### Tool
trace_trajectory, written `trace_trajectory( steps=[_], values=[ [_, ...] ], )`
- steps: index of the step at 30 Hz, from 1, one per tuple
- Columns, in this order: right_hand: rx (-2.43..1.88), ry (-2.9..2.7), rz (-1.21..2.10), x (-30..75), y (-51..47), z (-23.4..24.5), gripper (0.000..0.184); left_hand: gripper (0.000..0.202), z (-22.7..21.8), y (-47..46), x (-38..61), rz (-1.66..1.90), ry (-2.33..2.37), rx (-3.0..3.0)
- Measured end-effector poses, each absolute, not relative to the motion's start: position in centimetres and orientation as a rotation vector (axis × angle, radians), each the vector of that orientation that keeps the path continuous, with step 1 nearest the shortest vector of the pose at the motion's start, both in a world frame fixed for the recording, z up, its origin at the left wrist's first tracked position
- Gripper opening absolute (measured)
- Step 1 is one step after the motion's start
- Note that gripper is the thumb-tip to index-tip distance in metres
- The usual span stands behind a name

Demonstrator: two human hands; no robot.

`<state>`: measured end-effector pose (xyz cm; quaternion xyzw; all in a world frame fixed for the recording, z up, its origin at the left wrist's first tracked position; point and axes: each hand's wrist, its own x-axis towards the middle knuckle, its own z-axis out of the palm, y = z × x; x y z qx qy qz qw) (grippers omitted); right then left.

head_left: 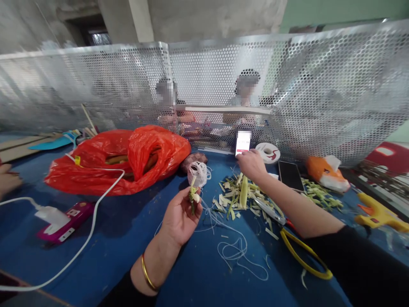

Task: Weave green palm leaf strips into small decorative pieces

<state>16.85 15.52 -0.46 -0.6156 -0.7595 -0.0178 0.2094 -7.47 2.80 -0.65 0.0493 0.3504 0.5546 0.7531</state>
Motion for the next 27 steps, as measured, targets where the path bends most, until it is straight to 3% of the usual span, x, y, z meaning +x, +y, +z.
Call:
trace_trajectory(
  steps=[6, 15, 27],
  values=[
    [-1.700, -2.345, 0.007, 10.9, 17.1, -2.1, 0.029, 0.017, -0.4, 2.6, -7.7, 1.222, 0.752, 0.103],
    [-1.868, -1.989, 0.474, 6.8, 21.8, -5.5, 0.031, 0.017, -0.2, 2.7, -7.8, 1.263, 0.773, 0.086],
    [-1.398, -1.273, 0.847, 12.5, 22.7, -2.3, 0.033, 0.016, -0.1, 2.5, -7.9, 1.250, 0.741, 0.086]
  ],
)
